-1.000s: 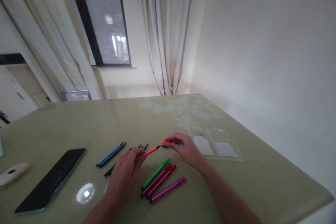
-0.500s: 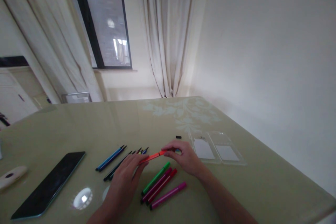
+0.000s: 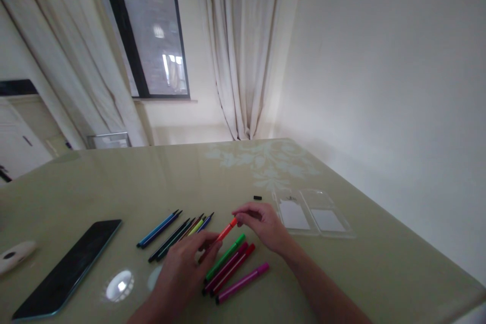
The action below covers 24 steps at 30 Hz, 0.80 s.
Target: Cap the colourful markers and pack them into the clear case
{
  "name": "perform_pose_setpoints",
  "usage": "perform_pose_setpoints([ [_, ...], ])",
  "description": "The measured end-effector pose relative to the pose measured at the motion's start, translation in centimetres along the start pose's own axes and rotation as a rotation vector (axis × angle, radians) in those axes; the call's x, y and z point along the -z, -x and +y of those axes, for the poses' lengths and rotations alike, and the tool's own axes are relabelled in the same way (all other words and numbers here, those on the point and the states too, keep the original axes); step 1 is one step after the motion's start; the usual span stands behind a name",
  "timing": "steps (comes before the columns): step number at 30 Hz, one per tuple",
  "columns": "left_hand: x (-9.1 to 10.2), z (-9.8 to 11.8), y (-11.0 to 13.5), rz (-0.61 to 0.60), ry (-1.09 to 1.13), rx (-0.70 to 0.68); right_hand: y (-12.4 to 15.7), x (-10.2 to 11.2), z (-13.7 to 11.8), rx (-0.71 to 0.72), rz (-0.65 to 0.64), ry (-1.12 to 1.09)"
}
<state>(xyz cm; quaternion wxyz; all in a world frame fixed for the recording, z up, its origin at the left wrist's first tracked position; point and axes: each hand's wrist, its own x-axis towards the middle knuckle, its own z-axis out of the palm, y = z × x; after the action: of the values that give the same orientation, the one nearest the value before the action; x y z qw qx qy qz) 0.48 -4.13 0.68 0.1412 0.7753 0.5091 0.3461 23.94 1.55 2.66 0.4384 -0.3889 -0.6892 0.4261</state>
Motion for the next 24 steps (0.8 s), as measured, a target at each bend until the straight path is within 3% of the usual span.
perform_pose_setpoints([
  [5,-0.1,0.7,0.1,-0.153,-0.089,-0.09,-0.5,0.3,1.2,0.087,0.129,0.452],
  [10,-0.2,0.8,0.0,-0.241,-0.133,-0.114,-0.6,-0.1,2.4,0.1,0.062,0.715],
  [20,-0.6,0.5,0.0,-0.266,-0.125,-0.104,-0.5,-0.6,2.7,0.051,0.051,0.799],
  [24,0.3,-1.1,-0.4,-0.144,-0.191,0.018,-0.4,-0.7,2.4,0.052,0.084,0.745],
])
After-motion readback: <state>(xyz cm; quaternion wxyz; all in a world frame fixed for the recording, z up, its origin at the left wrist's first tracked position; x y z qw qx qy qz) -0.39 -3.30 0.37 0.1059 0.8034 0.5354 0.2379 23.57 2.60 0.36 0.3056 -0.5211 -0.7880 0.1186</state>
